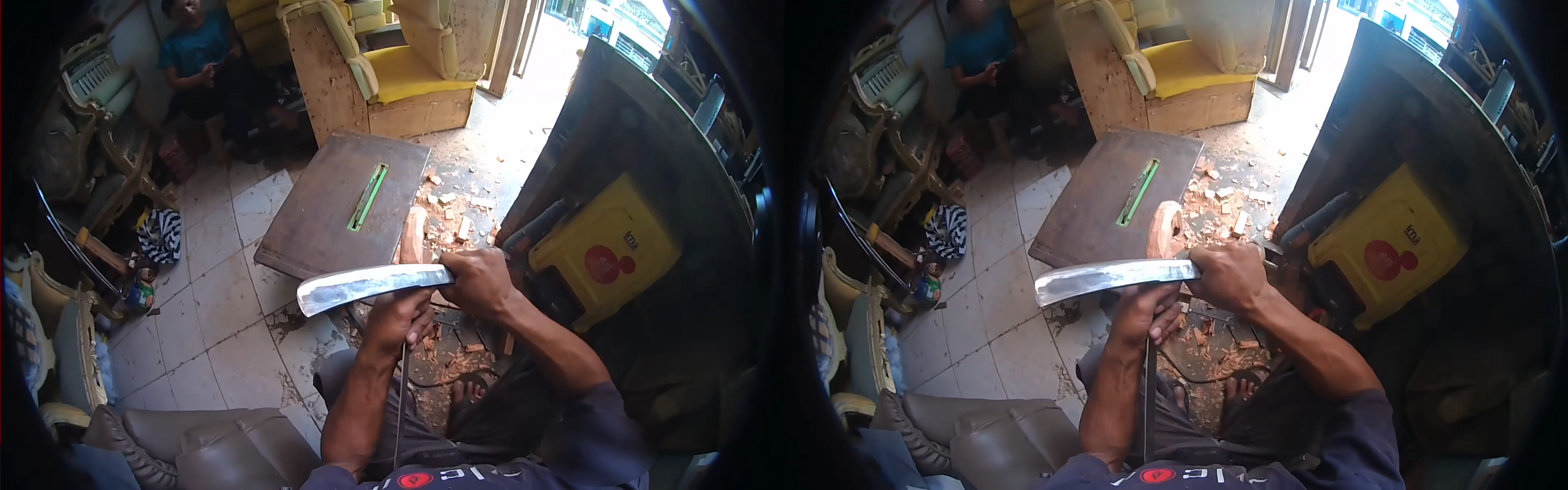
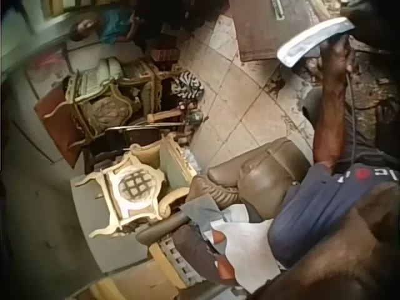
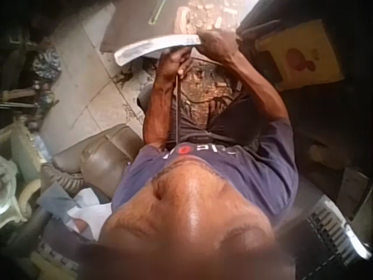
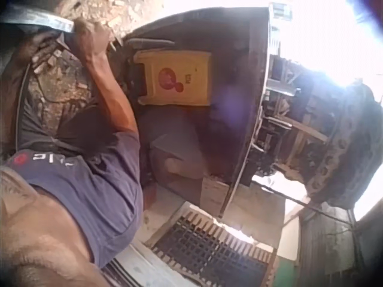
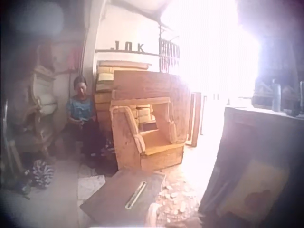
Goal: The person shapes a piece of curved wood by shaving and scraping it with a large blade.
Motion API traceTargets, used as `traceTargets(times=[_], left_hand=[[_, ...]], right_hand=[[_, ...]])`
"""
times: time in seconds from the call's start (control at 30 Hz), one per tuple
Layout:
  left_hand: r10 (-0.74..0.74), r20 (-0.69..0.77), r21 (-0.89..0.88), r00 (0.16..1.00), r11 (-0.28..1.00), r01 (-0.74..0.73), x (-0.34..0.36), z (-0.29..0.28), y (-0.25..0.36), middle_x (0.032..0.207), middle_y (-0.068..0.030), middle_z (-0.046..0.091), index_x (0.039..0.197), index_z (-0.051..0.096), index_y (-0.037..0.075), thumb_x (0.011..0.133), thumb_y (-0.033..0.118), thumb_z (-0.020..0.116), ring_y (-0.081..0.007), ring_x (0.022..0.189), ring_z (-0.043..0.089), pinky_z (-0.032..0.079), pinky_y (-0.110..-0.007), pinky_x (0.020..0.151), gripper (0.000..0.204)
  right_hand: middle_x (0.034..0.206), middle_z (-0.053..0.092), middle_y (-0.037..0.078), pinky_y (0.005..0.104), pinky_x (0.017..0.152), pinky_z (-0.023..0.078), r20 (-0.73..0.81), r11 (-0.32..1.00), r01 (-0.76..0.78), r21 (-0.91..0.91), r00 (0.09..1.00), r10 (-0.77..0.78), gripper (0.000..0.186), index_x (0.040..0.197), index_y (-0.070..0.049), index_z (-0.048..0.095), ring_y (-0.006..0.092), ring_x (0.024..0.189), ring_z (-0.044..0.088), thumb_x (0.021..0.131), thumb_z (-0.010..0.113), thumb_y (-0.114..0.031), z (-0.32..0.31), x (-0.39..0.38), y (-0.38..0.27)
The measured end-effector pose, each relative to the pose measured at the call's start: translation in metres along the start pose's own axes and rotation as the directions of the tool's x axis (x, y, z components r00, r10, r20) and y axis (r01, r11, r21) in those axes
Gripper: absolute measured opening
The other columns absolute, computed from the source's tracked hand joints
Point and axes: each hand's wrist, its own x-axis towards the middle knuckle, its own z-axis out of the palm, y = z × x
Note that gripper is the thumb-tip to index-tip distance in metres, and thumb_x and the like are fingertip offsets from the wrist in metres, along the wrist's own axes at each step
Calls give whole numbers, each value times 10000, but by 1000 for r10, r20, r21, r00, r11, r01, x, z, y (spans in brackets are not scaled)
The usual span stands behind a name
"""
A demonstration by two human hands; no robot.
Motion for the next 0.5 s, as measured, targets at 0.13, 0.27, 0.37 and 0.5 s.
traceTargets(times=[0.13,0.27,0.37,0.5], left_hand=[[10,70,-65,997,998,-5,-7,-3,-2,603,19,436,921,558,43,1045,110,566,-63,386,387,330,-242,373,141],[15,75,-62,997,998,-11,-8,-3,1,601,28,432,936,564,41,1051,111,552,-52,388,377,333,-232,381,135],[-30,-30,23,999,999,31,-7,3,9,588,35,425,952,564,38,1052,116,554,-47,387,375,336,-223,386,127],[84,2,42,997,996,-84,-14,3,19,604,55,455,1036,560,40,989,70,604,-41,374,375,321,-212,372,71]], right_hand=[[653,648,105,439,527,529,27,1000,-23,19,999,22,168,733,-96,604,287,568,671,723,758,-160,-5,-4,-6],[622,676,59,404,455,490,-53,994,99,55,994,-96,211,776,-136,638,227,497,659,838,754,-301,2,-2,-1],[602,662,49,410,445,478,-68,999,41,36,997,-38,207,745,-139,627,212,472,644,841,746,-279,25,5,13],[596,663,67,437,458,490,-14,931,-340,-134,940,341,229,720,-119,682,210,471,644,891,665,-270,44,31,65]])
